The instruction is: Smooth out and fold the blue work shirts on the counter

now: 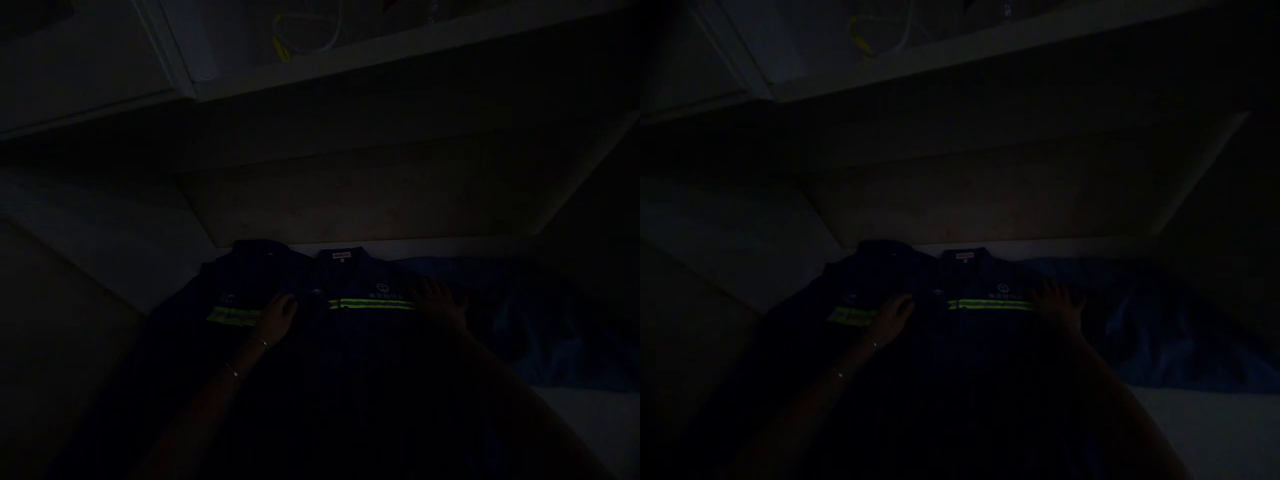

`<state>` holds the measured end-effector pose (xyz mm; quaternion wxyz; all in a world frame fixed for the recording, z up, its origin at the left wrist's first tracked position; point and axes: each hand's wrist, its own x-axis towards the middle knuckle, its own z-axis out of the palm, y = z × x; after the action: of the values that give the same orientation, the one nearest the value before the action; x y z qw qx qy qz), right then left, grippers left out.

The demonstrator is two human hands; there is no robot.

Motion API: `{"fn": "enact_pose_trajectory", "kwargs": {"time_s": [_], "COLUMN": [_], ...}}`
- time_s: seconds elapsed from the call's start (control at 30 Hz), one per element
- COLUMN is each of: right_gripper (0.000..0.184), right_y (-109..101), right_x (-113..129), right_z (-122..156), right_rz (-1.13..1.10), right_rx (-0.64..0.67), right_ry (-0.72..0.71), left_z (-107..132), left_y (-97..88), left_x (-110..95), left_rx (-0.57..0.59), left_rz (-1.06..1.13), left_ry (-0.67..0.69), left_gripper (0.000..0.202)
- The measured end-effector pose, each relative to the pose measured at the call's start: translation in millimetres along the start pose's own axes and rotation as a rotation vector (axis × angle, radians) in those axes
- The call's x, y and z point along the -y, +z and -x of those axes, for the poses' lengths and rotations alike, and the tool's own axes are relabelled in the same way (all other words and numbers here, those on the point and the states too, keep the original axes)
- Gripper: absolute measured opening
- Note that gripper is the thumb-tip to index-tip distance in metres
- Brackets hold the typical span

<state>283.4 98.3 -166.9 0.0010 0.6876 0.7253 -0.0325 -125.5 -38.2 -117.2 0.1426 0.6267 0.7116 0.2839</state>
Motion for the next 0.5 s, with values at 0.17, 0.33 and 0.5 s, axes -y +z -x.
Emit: {"fn": "enact_pose_trajectory", "kwargs": {"time_s": [0.17, 0.33, 0.5], "right_gripper": [0.059, 0.057, 0.059], "right_y": [-1, -1, 1], "right_x": [0, -1, 2], "right_z": [-2, -3, -9], "right_rz": [-0.010, 0.007, -0.077], "right_rx": [0.020, 0.022, 0.044], "right_ry": [0.017, 0.021, 0.078], "left_z": [-14, -11, -10], "left_y": [31.9, 55.6, 57.2], "left_x": [14, 19, 19], "left_rx": [0.001, 0.085, 0.060], "left_rz": [-0.323, -0.475, -0.553], "left_ry": [0.075, 0.036, 0.012], "left_gripper": [0.059, 0.062, 0.062]}}
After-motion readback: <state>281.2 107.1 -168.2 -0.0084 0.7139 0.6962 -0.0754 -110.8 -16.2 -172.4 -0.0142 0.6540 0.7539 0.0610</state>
